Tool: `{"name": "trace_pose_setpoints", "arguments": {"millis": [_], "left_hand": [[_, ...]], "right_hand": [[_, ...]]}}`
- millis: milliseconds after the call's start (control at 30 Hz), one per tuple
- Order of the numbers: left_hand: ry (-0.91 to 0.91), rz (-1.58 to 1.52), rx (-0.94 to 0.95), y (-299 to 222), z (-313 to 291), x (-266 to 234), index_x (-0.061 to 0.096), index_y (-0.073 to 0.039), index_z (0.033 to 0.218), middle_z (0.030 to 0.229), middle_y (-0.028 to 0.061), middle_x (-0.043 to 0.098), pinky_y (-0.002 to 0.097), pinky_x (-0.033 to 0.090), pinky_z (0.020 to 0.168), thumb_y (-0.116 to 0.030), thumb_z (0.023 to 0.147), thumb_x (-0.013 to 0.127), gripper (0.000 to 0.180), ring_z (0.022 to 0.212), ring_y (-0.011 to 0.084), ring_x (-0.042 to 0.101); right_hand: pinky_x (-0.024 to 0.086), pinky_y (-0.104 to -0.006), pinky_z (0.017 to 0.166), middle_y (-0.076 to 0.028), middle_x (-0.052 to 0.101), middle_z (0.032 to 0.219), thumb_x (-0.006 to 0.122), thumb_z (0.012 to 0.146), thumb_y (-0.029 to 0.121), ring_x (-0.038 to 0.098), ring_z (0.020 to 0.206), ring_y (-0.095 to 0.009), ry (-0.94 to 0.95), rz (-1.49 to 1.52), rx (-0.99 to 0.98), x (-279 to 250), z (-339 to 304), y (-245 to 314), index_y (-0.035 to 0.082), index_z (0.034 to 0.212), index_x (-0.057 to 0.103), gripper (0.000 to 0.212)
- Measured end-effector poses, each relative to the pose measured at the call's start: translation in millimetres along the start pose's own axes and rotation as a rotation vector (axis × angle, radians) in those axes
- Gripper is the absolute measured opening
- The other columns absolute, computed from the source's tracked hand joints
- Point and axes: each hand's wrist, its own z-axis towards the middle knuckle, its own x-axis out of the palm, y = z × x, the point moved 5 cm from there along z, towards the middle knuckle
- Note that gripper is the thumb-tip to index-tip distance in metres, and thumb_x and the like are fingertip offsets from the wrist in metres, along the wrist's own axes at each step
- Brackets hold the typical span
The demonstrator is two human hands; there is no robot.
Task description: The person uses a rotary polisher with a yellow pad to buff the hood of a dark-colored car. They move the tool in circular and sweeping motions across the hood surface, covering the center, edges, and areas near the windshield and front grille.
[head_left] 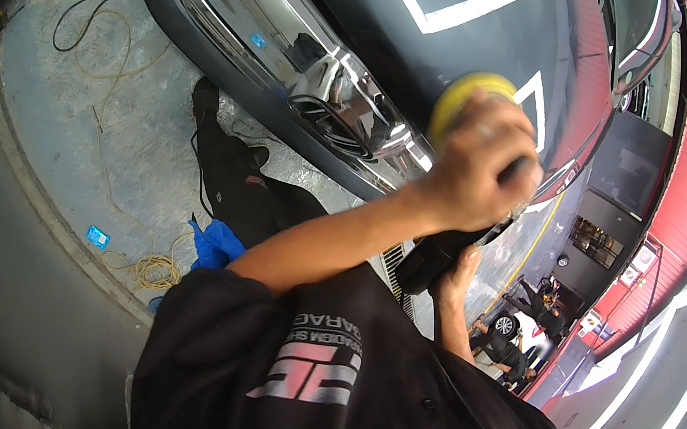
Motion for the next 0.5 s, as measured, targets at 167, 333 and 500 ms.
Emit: {"name": "trace_pose_setpoints", "arguments": {"millis": [167,333,500], "left_hand": [[-0.186,0.848,-0.245,62.6,-12.4,-152.6,0.070,-0.011,0.099,0.127,0.0162,0.050,0.0497,0.035,0.102,-0.033,0.082,0.082,0.030,0.122,0.0367,0.040],[-0.050,0.926,-0.210,69.6,-15.1,-153.6,0.075,-0.013,0.099,0.145,0.0190,0.036,0.0528,0.027,0.113,-0.033,0.080,0.085,0.030,0.134,0.0411,0.026],[-0.049,0.947,-0.243,73.2,-15.4,-144.8,0.078,-0.015,0.095,0.153,0.0193,0.030,0.0535,0.022,0.117,-0.030,0.078,0.086,0.024,0.141,0.0439,0.019]], "right_hand": [[0.059,-0.0431,0.078,-0.020,0.066,0.107,0.052,0.090,0.076,0.070,0.087,-0.032,0.028,0.135,0.051,9.1,7.2,8.5,-0.001,0.133,0.047,0.089],[0.058,-0.0442,0.080,-0.018,0.066,0.110,0.048,0.090,0.079,0.070,0.090,-0.032,0.058,0.127,0.075,4.2,12.3,12.3,0.002,0.136,0.047,0.089],[0.059,-0.0439,0.079,-0.019,0.066,0.110,0.052,0.088,0.079,0.071,0.089,-0.032,0.081,0.131,0.080,6.9,14.7,13.5,0.002,0.136,0.048,0.090]]}}
